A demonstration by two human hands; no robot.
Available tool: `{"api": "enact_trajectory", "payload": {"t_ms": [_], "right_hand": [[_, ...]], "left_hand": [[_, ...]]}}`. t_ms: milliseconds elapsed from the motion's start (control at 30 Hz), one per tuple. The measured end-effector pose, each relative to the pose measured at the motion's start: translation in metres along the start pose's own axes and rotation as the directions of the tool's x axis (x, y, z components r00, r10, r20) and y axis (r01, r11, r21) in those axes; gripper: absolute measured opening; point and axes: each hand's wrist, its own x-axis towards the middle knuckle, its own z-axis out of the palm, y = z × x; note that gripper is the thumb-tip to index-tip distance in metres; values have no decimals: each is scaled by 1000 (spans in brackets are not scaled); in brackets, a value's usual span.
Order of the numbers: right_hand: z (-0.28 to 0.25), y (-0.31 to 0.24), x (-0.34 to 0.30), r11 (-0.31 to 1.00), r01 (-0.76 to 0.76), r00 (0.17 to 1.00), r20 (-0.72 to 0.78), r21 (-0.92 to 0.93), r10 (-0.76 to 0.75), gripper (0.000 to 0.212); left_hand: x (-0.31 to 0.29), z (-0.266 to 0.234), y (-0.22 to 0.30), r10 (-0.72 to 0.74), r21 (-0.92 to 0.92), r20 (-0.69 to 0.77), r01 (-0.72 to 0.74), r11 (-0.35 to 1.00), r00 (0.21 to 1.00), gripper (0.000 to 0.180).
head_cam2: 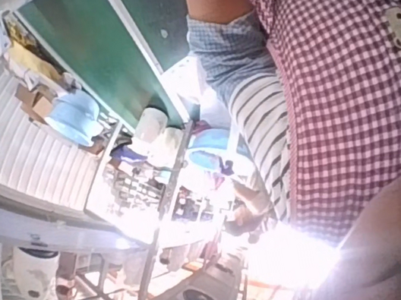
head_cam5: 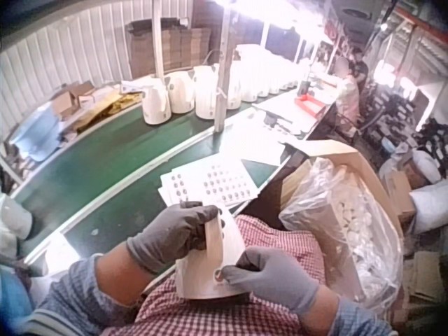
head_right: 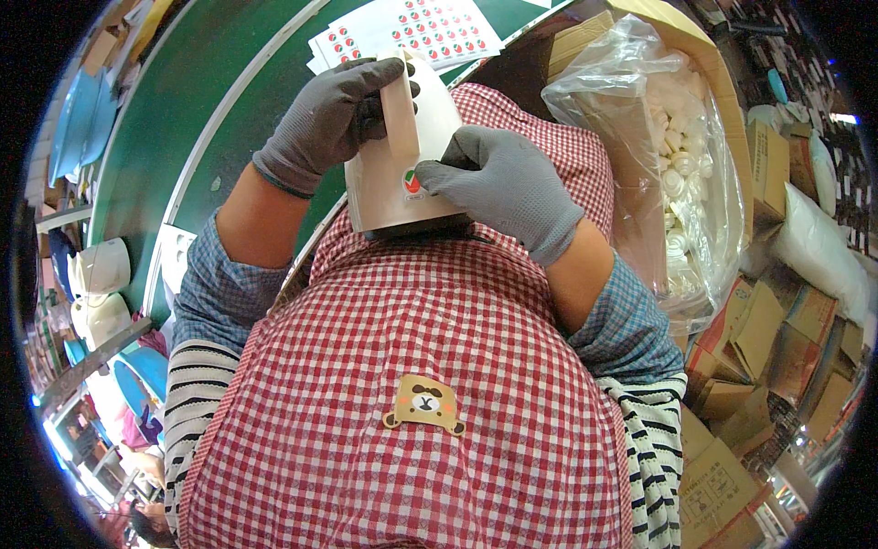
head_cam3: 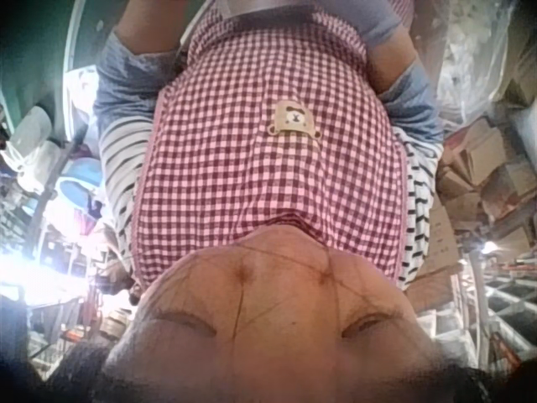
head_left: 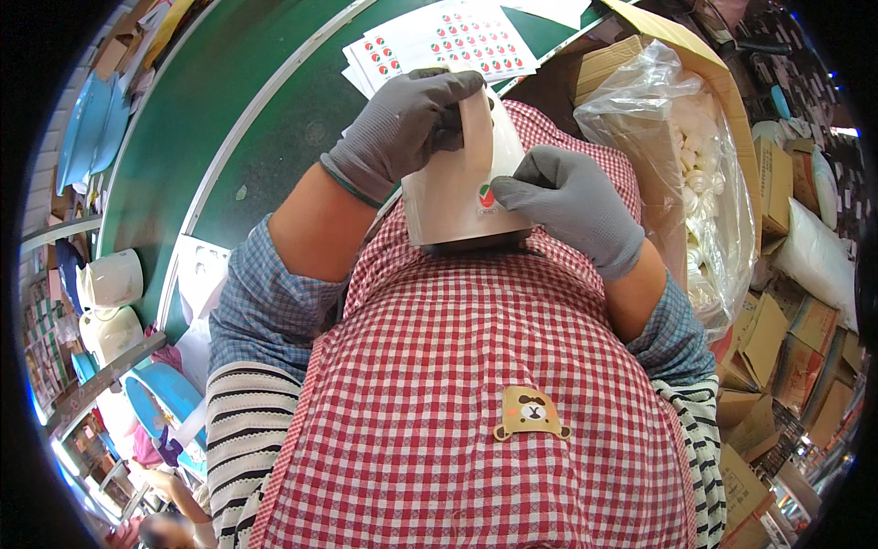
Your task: The person repeatedly picks up white ceramic pitchers, applies a small round sticker to the side of each pitcher, and places the finished pitchers on a green conveyor belt. The person also handles small white ceramic lids, placing them into a plastic bag.
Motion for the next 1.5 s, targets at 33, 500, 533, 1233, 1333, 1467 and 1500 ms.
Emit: {"api": "enact_trajectory", "payload": {"t_ms": [33,500,533,1233,1333,1467,1500], "right_hand": [[1,1,1,1000,6,1000,-4,-20,-6,41],[-1,-21,-2,803,12,974,-175,-596,-145,47],[-2,-22,-3,824,6,972,-192,-566,-138,48],[-2,-2,185,741,-34,999,-19,-670,29,61],[21,13,245,884,117,992,16,-453,-122,61],[36,43,288,752,100,937,-191,-651,-291,77],[39,57,292,745,68,935,-217,-664,-279,77]], "left_hand": [[0,1,0,-2,-9,-5,2,1000,1000,42],[11,-21,-22,258,267,106,-278,923,960,42],[10,-20,-22,244,249,99,-261,933,965,42],[-39,-67,32,-138,-133,-51,131,982,989,49],[-54,-97,46,-63,-147,-109,46,988,992,47],[-27,-113,82,203,86,-141,-192,978,969,35],[-12,-120,86,217,89,-189,-203,975,958,32]]}}
